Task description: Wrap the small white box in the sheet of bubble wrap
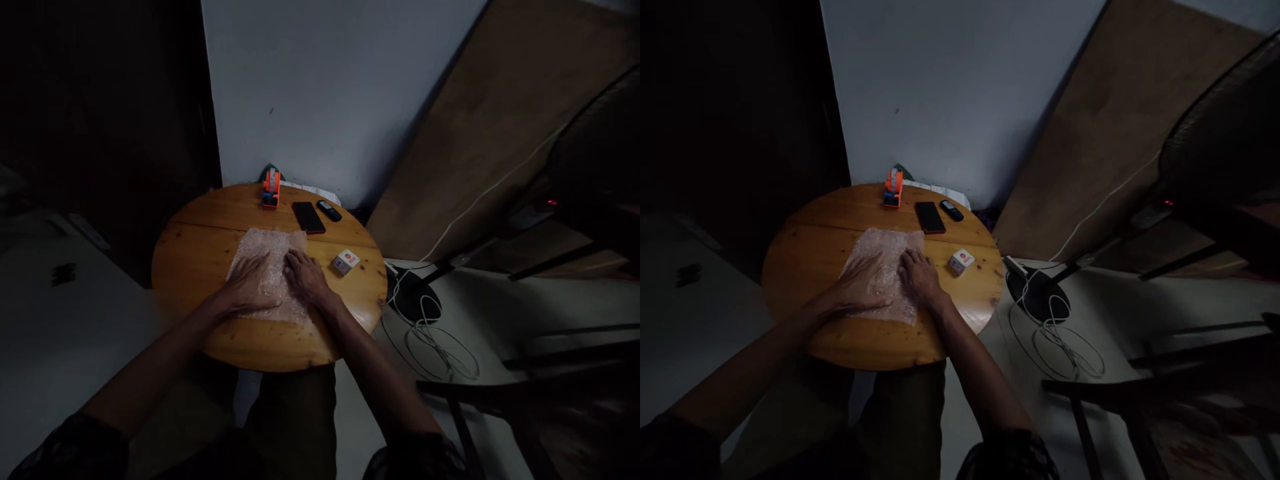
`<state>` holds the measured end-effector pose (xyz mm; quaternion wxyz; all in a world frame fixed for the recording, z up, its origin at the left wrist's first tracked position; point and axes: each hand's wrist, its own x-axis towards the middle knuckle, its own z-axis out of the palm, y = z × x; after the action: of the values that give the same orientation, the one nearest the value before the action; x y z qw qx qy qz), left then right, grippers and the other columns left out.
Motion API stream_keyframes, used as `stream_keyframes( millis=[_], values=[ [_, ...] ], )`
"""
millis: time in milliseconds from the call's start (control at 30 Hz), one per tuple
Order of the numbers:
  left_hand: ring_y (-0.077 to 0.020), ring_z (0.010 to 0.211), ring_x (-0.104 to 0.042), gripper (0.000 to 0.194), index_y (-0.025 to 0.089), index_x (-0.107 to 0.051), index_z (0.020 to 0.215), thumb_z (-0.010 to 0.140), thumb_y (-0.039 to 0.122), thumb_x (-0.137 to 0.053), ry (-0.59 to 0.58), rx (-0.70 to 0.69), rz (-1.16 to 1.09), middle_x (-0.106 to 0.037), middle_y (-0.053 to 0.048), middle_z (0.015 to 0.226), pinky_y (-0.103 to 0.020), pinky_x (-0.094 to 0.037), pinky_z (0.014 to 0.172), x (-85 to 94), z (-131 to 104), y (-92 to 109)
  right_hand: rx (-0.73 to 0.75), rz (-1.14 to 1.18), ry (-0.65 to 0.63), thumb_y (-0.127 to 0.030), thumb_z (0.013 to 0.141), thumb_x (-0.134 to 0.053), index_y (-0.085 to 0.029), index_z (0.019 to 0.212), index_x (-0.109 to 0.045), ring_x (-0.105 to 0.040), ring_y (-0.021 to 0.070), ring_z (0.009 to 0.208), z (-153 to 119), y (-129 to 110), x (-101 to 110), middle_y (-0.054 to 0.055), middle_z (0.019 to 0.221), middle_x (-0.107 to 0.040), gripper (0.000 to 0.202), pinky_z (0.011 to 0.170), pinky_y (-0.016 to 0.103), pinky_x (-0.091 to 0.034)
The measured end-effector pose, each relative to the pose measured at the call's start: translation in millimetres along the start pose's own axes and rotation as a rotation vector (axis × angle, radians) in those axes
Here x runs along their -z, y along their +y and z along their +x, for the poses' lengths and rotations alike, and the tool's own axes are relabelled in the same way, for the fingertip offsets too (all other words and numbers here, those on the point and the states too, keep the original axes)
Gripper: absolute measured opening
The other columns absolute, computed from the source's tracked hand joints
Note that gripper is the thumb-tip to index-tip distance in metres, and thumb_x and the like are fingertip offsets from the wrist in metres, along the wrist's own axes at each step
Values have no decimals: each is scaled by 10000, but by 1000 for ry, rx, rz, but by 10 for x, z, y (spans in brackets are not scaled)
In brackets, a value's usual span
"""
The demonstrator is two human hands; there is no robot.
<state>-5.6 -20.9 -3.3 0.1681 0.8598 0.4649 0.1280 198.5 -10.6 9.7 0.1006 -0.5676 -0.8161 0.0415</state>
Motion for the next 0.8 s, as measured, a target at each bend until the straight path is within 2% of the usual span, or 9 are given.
stream_keyframes(
  millis=[167,333,533,700,800],
  values=[
    [-398,1536,-228,1023,139,-301,1578,765,653,-650,-93,-46,83,-291,-214,1646,-574,-163,1239,73,7,-91,-43,-11,57,-379,1013,-432,-135,1409,-531,-426,325,1416,-40,31,-58,158,1531,-500,476,1126,474,-349],
    [-395,1534,-231,954,176,-361,1564,788,652,-645,-135,-55,116,-303,-201,1643,-588,-161,1234,167,-87,17,-44,-1,65,-389,1017,-423,-127,1428,-517,-432,324,1410,-1,58,-70,167,1533,-495,497,1127,465,-346],
    [-381,1544,-211,761,256,-466,1512,865,639,-582,-79,-122,69,-311,-150,1650,-595,-110,1243,-35,-201,195,-37,15,66,-379,1020,-420,-146,1433,-515,-429,323,1408,16,91,-68,158,1534,-495,483,1127,467,-341],
    [-378,1549,-197,753,276,-483,1502,855,646,-593,-49,-111,81,-316,-130,1654,-607,-93,1241,-117,-194,198,-71,42,131,-339,997,-460,-150,1372,-571,-468,344,1365,-44,83,104,179,1544,-468,434,1093,493,-373],
    [-373,1549,-203,744,286,-492,1495,852,645,-600,-53,-106,76,-315,-123,1656,-610,-94,1241,-95,-196,200,-154,30,215,-321,954,-531,-166,1380,-569,-479,354,1353,-144,211,305,178,1531,-479,455,1085,510,-378]
  ],
)
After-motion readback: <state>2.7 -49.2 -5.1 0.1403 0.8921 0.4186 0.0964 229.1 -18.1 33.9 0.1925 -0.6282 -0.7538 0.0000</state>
